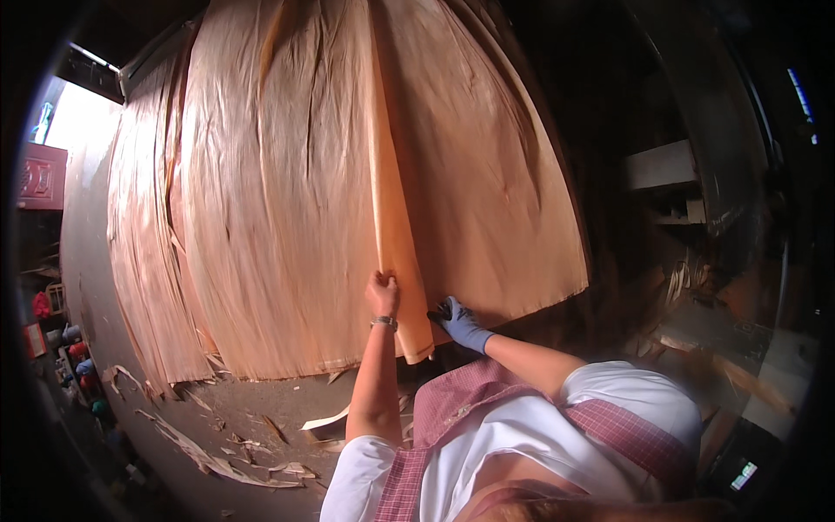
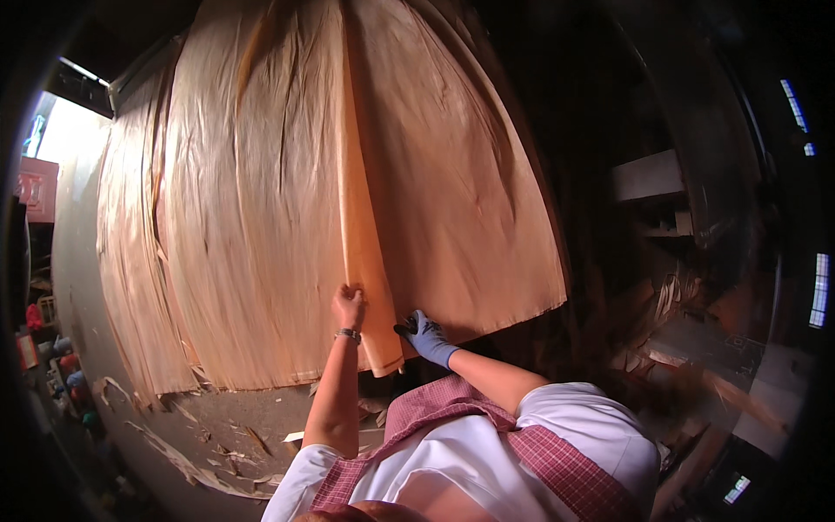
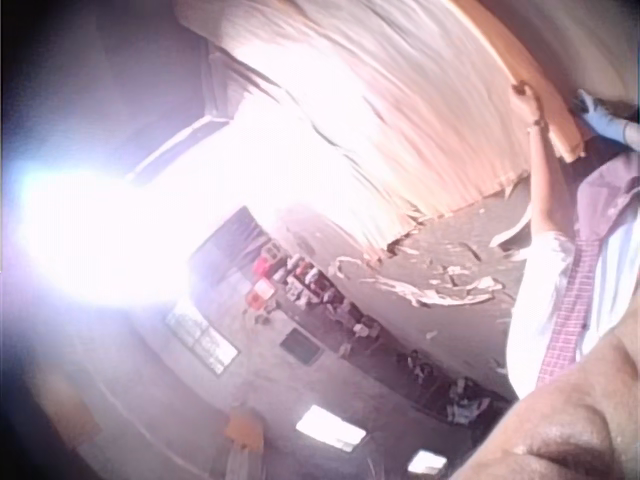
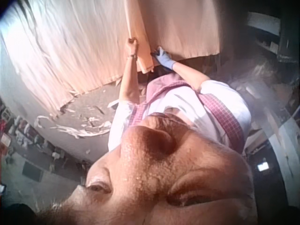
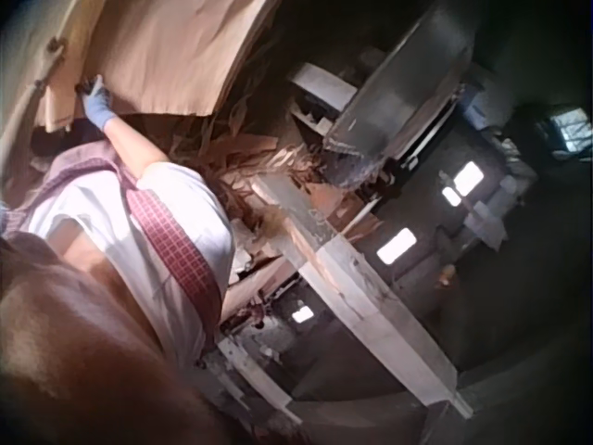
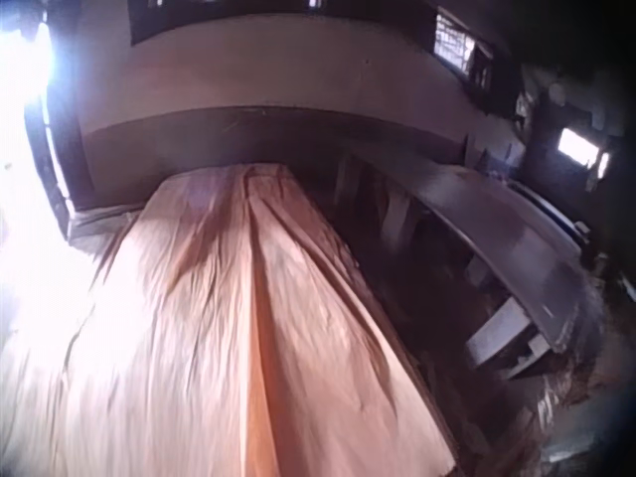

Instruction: The person prepares and tapes sheets of wood veneer by hand. They pull veneer sheets from a stack, lay them flat on a table, align edges, and apply strips of tape across the seams.

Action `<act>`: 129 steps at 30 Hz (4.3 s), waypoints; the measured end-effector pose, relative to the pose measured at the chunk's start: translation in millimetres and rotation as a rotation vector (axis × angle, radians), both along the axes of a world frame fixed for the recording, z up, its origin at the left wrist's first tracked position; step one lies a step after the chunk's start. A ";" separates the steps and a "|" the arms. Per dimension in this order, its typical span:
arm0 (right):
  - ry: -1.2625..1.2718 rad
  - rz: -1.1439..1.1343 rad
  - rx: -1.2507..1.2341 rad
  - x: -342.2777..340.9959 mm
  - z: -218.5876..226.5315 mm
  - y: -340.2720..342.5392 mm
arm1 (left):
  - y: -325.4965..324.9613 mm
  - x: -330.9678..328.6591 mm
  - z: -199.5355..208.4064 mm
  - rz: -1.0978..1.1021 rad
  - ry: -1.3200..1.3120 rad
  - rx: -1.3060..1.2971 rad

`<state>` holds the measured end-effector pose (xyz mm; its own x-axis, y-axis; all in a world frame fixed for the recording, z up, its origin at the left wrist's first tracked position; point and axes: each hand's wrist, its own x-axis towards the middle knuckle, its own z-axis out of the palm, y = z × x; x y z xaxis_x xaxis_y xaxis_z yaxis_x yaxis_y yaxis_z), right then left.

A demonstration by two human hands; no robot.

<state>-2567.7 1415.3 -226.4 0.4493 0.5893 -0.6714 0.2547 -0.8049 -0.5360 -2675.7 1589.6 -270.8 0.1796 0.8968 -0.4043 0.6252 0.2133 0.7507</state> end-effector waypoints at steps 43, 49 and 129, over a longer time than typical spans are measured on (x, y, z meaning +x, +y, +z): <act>-0.702 -0.244 0.273 -314.5 34.9 122.0 | 113.0 -400.8 -18.0 -0.040 -0.143 -0.471; -0.591 -0.179 0.180 -349.4 30.7 137.4 | 98.4 -453.1 -26.8 -0.012 -0.105 -0.568; -0.262 -0.602 0.630 124.1 210.8 -308.6 | -180.6 23.6 205.9 -0.386 -0.361 -0.713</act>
<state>-2443.5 1106.7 -15.6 0.8927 0.4291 -0.1374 0.0621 -0.4193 -0.9057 -2652.0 1409.0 -64.9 0.6421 0.3039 -0.7038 0.5007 0.5290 0.6852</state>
